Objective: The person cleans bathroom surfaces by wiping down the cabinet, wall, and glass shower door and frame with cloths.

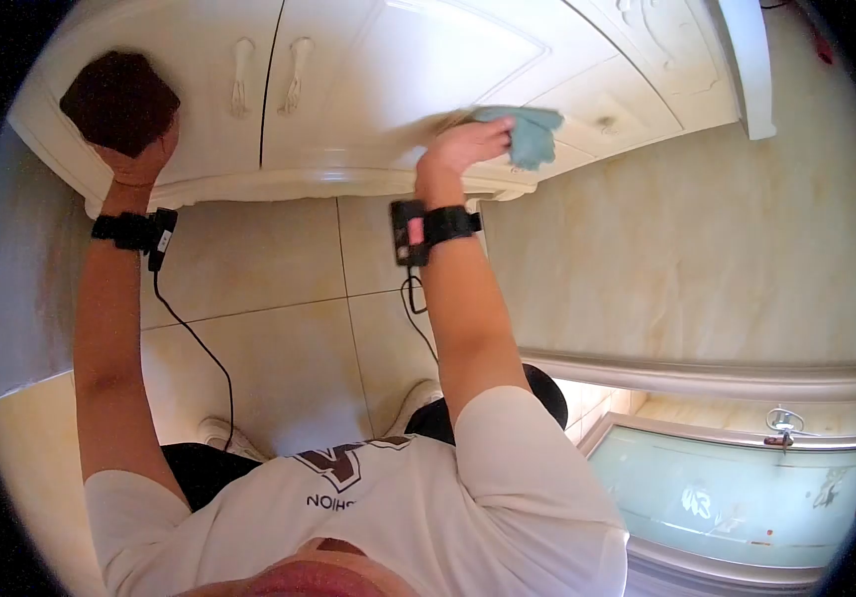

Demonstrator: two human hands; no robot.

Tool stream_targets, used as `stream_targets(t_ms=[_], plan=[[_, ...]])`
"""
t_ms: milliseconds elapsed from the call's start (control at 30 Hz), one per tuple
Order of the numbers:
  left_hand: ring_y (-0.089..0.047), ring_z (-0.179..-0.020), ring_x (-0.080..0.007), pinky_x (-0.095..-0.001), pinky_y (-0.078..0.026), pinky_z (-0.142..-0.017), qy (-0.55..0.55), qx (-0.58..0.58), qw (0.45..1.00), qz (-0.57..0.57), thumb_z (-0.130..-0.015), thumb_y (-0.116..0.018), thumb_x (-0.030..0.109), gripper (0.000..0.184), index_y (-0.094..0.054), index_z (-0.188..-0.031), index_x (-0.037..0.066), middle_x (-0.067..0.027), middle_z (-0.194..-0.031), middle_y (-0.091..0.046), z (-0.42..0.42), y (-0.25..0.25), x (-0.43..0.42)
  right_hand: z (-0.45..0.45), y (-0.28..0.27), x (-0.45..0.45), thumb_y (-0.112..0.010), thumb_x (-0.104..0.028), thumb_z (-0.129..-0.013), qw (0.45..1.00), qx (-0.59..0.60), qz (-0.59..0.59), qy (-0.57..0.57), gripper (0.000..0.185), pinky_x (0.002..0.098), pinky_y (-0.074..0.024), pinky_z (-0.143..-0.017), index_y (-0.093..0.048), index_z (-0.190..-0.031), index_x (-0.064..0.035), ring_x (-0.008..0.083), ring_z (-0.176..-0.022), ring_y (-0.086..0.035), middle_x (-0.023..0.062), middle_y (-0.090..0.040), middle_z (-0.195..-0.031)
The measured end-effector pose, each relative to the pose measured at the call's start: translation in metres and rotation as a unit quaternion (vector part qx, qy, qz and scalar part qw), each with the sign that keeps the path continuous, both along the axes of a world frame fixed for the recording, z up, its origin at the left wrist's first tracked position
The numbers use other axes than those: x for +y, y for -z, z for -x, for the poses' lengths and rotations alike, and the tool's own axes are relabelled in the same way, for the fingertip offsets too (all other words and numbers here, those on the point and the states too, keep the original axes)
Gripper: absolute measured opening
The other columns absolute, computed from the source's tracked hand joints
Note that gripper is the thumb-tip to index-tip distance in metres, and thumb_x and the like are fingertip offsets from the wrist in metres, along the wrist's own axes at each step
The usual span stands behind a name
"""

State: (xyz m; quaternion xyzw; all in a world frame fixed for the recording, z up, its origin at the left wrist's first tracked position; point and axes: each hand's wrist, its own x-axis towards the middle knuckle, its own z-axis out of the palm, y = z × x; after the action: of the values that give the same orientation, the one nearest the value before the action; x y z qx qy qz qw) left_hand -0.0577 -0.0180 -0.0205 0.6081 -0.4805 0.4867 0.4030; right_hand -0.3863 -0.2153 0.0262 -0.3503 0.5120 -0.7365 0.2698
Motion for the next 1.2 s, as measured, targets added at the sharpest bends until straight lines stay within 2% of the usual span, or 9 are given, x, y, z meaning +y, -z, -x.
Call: stream_targets(t_ms=[100, 233, 367, 500, 700, 833, 967, 1133, 1200], plan=[[-0.045, -0.124, -0.0284, -0.0502, -0.028, -0.102, -0.004, 0.010, 1.000, 0.008, -0.072, -0.067, 0.047, 0.065, -0.056, -0.129, 0.018, -0.0058, -0.131, -0.054, 0.000, 0.002, -0.002, 0.001, 0.019, -0.019, -0.034, -0.034, -0.103, 0.998, -0.043, 0.044, 0.014, 0.047, 0.0380, -0.0398, -0.092, -0.044, -0.118, 0.0100, 0.0377, -0.098, -0.051, 0.0281, -0.052, -0.116], [-0.043, -0.126, -0.0281, -0.0514, -0.026, -0.103, -0.030, 0.014, 0.999, -0.025, -0.072, -0.067, 0.048, 0.067, -0.055, -0.131, 0.018, -0.0053, -0.132, -0.054, -0.001, 0.004, -0.002, -0.025, 0.033, 0.060, -0.036, -0.034, -0.102, 0.961, 0.246, -0.006, -0.127, 0.053, 0.0398, -0.0251, -0.110, -0.035, -0.133, 0.0097, 0.0336, -0.131, -0.035, 0.0249, -0.032, -0.146], [-0.045, -0.125, -0.0303, -0.0507, -0.029, -0.103, -0.039, 0.005, 0.999, -0.029, -0.071, -0.070, 0.046, 0.070, -0.053, -0.132, 0.016, -0.0062, -0.133, -0.052, 0.000, -0.001, 0.002, -0.016, -0.053, 0.053, -0.036, -0.014, -0.096, 0.843, 0.432, 0.301, -0.111, 0.059, 0.0446, -0.0008, -0.114, -0.013, -0.146, 0.0085, 0.0365, -0.144, -0.013, 0.0277, -0.013, -0.154], [-0.046, -0.124, -0.0318, -0.0499, -0.032, -0.102, -0.015, -0.003, 1.000, -0.017, -0.070, -0.073, 0.044, 0.073, -0.052, -0.133, 0.013, -0.0075, -0.134, -0.051, -0.009, 0.010, 0.000, 0.025, -0.074, -0.016, -0.033, -0.020, -0.100, 0.971, 0.012, 0.215, -0.105, 0.061, 0.0428, -0.0179, -0.113, -0.006, -0.150, 0.0015, 0.0315, -0.140, -0.025, 0.0255, -0.016, -0.154], [-0.042, -0.129, -0.0318, -0.0489, -0.030, -0.105, -0.030, 0.003, 1.000, -0.008, -0.075, -0.070, 0.043, 0.074, -0.047, -0.137, 0.011, -0.0087, -0.138, -0.048, -0.001, 0.009, 0.000, 0.030, -0.035, 0.014, -0.031, -0.044, -0.101, 0.971, -0.125, -0.036, -0.199, 0.071, 0.0378, -0.0251, -0.111, -0.006, -0.148, 0.0023, 0.0316, -0.134, -0.031, 0.0231, -0.024, -0.150], [-0.039, -0.132, -0.0308, -0.0473, -0.028, -0.108, -0.067, 0.020, 0.997, -0.044, -0.079, -0.067, 0.042, 0.071, -0.045, -0.139, 0.011, -0.0085, -0.142, -0.045, -0.010, 0.031, -0.004, 0.023, -0.042, 0.012, -0.034, -0.050, -0.099, 0.979, 0.052, 0.067, -0.186, 0.075, 0.0376, -0.0215, -0.114, -0.002, -0.151, -0.0046, 0.0272, -0.140, -0.023, 0.0118, -0.013, -0.156], [-0.038, -0.134, -0.0322, -0.0506, -0.023, -0.111, -0.165, -0.040, 0.981, -0.091, -0.089, -0.057, 0.041, 0.063, -0.044, -0.139, 0.006, -0.0123, -0.143, -0.044, -0.023, 0.039, -0.003, 0.050, -0.044, -0.039, -0.031, -0.049, -0.100, 0.996, -0.027, 0.078, -0.038, 0.070, 0.0410, -0.0274, -0.110, -0.024, -0.141, 0.0064, 0.0324, -0.132, -0.036, 0.0232, -0.028, -0.149], [-0.046, -0.128, -0.0319, -0.0463, -0.030, -0.109, -0.003, 0.016, 1.000, 0.013, -0.079, -0.069, 0.034, 0.060, -0.055, -0.130, 0.008, -0.0100, -0.136, -0.052, -0.009, 0.018, -0.002, 0.070, -0.060, -0.042, -0.037, -0.045, -0.099, 0.958, -0.254, -0.069, -0.114, 0.067, 0.0421, -0.0279, -0.109, -0.027, -0.139, 0.0079, 0.0329, -0.128, -0.040, 0.0241, -0.036, -0.144], [-0.045, -0.128, -0.0318, -0.0464, -0.029, -0.109, -0.008, 0.008, 1.000, 0.004, -0.079, -0.068, 0.035, 0.060, -0.053, -0.132, 0.008, -0.0099, -0.137, -0.051, -0.012, 0.022, 0.000, 0.055, -0.051, -0.038, -0.034, -0.052, -0.099, 0.994, 0.054, 0.013, -0.096, 0.076, 0.0398, -0.0291, -0.109, -0.009, -0.148, 0.0000, 0.0311, -0.133, -0.034, 0.0177, -0.023, -0.153]])
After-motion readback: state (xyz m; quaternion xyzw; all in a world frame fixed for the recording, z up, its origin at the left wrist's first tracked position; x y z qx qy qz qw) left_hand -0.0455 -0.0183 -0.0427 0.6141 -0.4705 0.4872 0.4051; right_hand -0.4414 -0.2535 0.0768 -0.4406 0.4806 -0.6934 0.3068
